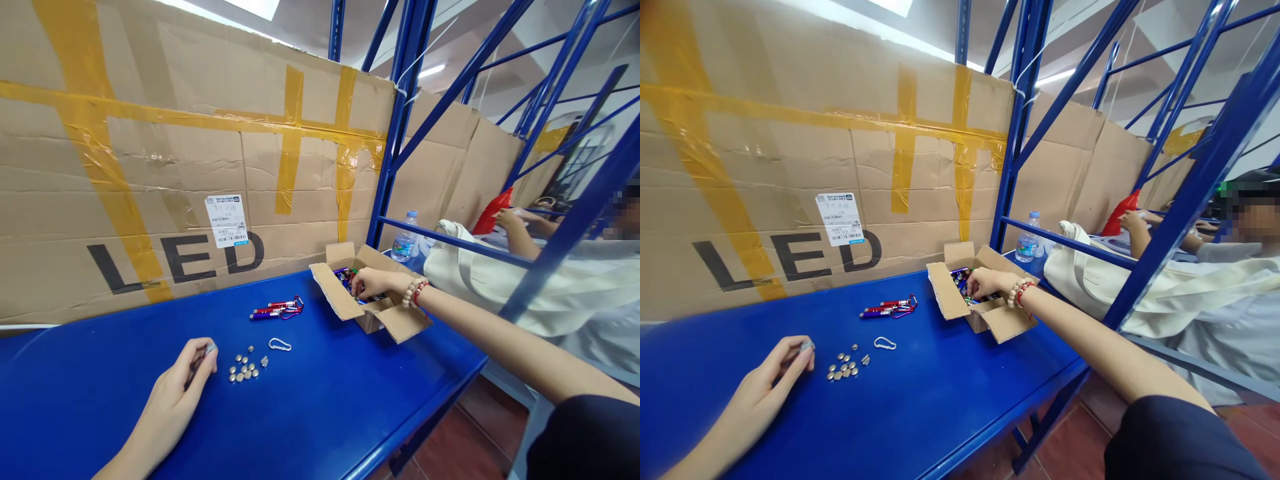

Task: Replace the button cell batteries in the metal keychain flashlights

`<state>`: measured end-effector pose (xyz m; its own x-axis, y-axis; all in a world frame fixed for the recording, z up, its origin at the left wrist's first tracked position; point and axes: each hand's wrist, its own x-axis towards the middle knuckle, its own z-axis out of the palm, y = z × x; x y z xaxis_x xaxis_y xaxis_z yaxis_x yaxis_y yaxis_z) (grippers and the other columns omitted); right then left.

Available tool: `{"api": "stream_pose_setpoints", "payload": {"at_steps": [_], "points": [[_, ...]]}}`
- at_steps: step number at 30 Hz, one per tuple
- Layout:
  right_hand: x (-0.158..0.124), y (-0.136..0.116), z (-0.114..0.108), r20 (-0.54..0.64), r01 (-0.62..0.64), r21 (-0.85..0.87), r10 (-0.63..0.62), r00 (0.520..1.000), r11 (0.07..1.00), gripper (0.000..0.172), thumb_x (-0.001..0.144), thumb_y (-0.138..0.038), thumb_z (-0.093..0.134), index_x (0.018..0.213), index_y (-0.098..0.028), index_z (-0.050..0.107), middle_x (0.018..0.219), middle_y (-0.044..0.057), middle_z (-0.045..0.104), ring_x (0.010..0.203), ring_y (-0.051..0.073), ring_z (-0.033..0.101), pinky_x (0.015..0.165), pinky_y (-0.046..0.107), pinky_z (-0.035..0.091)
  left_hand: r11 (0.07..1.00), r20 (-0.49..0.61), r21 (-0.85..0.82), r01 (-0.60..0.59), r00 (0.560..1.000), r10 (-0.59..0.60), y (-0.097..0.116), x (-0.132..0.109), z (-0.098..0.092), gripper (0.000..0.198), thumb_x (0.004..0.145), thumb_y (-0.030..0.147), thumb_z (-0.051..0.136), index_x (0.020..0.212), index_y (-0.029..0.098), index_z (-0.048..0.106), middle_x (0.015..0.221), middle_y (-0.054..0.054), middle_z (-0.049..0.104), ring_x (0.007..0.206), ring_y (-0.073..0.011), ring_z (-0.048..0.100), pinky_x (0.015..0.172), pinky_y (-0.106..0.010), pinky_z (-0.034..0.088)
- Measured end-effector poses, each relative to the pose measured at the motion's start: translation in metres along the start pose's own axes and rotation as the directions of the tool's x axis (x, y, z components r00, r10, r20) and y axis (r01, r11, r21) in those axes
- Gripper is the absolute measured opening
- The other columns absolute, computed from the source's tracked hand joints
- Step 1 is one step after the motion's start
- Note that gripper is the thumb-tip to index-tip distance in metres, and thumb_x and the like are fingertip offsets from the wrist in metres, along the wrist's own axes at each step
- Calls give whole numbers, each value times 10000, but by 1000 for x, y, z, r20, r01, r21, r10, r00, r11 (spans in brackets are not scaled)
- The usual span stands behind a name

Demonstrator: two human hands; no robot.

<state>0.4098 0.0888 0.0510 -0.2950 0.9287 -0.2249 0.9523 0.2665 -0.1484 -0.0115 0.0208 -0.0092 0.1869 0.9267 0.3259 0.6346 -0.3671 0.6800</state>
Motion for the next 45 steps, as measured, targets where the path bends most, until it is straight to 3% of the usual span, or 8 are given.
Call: {"api": "stream_pose_setpoints", "payload": {"at_steps": [11, 16, 21, 27, 29, 33, 38, 45], "points": [[-1, -11, 13, -135, -147, -4, 145, 980, 989, 241, 760, -344, 613, 913, -182, 703, 949, 48, 707, 816, 178, 633, 621, 221, 430, 1000, -2, 7, 20, 1000, -20, -2, 1, 0, 413, 800, 634, 362, 892, 246, 471, 695, 18, 595, 672, -162, 572, 618, -229, 449], [2, -17, 16, -111, -164, 4, 164, 980, 986, 190, 787, -322, 612, 872, -174, 695, 880, 29, 705, 744, 133, 623, 642, 209, 447, 1000, -35, 11, 20, 999, -20, 0, 0, -2, 409, 800, 626, 360, 885, 242, 473, 703, 11, 602, 675, -168, 579, 625, -241, 457], [-1, -23, 18, -128, -173, -8, 171, 977, 985, 244, 866, -357, 545, 896, -129, 627, 894, 26, 650, 782, 135, 609, 728, 316, 501, 1000, -57, 3, 1, 998, -1, 2, 0, -3, 403, 799, 622, 366, 867, 240, 476, 697, 5, 601, 661, -174, 576, 608, -251, 451], [-13, -20, -5, -254, -230, -53, 209, 944, 972, 111, 692, -168, 656, 772, -95, 681, 787, 62, 688, 708, 141, 610, 625, 224, 457, 999, -71, -36, -18, 997, 16, 2, -1, -4, 405, 797, 623, 367, 864, 240, 482, 672, 12, 589, 590, -161, 537, 588, -255, 442], [-17, -18, -13, -264, -225, -58, 202, 943, 973, 165, 639, -120, 646, 792, -94, 704, 785, 70, 703, 693, 149, 616, 586, 204, 438, 999, -70, -36, -20, 997, 17, 1, -1, -4, 406, 795, 624, 372, 865, 240, 483, 673, 13, 586, 585, -159, 528, 581, -253, 437], [-21, -17, -17, -198, -160, -50, 148, 969, 986, 252, 645, -89, 597, 855, -124, 729, 823, 47, 720, 711, 139, 629, 604, 179, 439, 999, -49, -51, -9, 999, 7, -2, -1, -2, 379, 837, 596, 333, 895, 247, 468, 709, 15, 578, 594, -153, 508, 575, -249, 422], [-19, -21, -9, -100, -102, -35, 98, 990, 994, 173, 670, -168, 640, 800, -128, 748, 796, 46, 720, 690, 135, 611, 611, 186, 432, 996, -33, -87, 1, 999, -3, -9, 0, 0, 371, 850, 589, 327, 921, 250, 459, 716, 15, 570, 596, -148, 499, 554, -242, 421], [-10, -15, -1, -5, -150, -44, 150, 989, 988, 160, 755, -232, 646, 841, -107, 695, 784, 37, 680, 656, 115, 593, 601, 212, 461, 994, -25, -111, -8, 1000, 5, -8, 0, -2, 387, 843, 606, 326, 913, 246, 451, 701, 10, 569, 579, -156, 494, 542, -256, 422]]}}
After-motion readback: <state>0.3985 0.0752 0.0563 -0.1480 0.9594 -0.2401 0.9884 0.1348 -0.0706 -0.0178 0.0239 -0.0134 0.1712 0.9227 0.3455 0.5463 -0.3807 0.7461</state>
